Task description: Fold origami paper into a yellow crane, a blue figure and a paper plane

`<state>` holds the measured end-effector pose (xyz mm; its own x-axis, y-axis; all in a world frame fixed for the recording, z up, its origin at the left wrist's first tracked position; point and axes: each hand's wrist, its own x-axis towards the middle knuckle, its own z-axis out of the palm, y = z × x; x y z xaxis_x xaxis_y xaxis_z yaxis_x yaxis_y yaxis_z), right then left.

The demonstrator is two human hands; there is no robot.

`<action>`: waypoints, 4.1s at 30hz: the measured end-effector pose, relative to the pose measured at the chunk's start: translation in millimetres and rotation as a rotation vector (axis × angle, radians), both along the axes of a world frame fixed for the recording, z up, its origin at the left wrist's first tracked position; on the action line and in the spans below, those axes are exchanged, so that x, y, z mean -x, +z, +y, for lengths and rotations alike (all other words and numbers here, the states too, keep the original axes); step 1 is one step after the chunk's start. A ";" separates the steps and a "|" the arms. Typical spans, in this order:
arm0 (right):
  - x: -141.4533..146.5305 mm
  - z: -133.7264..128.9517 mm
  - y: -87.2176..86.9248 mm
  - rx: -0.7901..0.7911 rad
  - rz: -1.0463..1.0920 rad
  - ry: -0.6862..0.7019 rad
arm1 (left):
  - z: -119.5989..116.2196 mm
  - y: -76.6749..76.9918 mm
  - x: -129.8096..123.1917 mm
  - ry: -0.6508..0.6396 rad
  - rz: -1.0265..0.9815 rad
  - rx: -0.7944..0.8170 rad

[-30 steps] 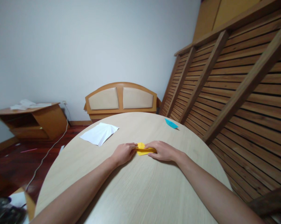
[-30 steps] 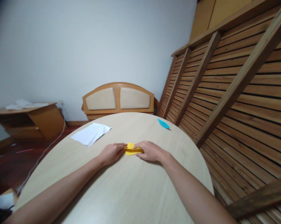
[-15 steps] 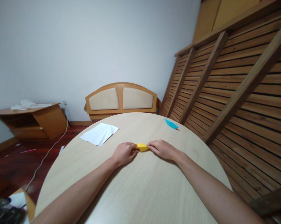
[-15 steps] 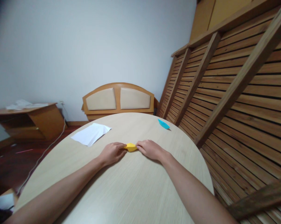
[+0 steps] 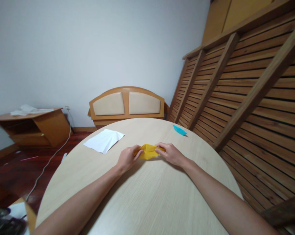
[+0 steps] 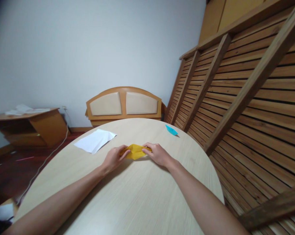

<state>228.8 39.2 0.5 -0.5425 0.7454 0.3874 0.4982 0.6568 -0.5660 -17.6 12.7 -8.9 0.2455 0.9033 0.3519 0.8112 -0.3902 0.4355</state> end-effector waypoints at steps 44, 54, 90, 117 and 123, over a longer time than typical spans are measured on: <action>11.4 -16.2 2.9 -0.013 -0.277 0.060 | -6.6 -9.4 -9.2 -0.407 0.130 0.000; 15.6 -20.2 5.0 0.028 -0.254 0.001 | -12.2 -5.4 -12.5 -0.359 0.068 0.051; 4.9 -15.1 3.5 -0.001 -0.275 0.125 | -6.4 3.1 6.8 -0.519 0.038 0.153; 4.5 -16.6 9.5 0.050 -0.269 -0.038 | -10.6 11.5 1.5 -0.288 0.095 0.137; 6.2 -17.9 11.9 -0.016 -0.331 -0.025 | -10.9 8.0 -4.6 -0.221 0.078 0.109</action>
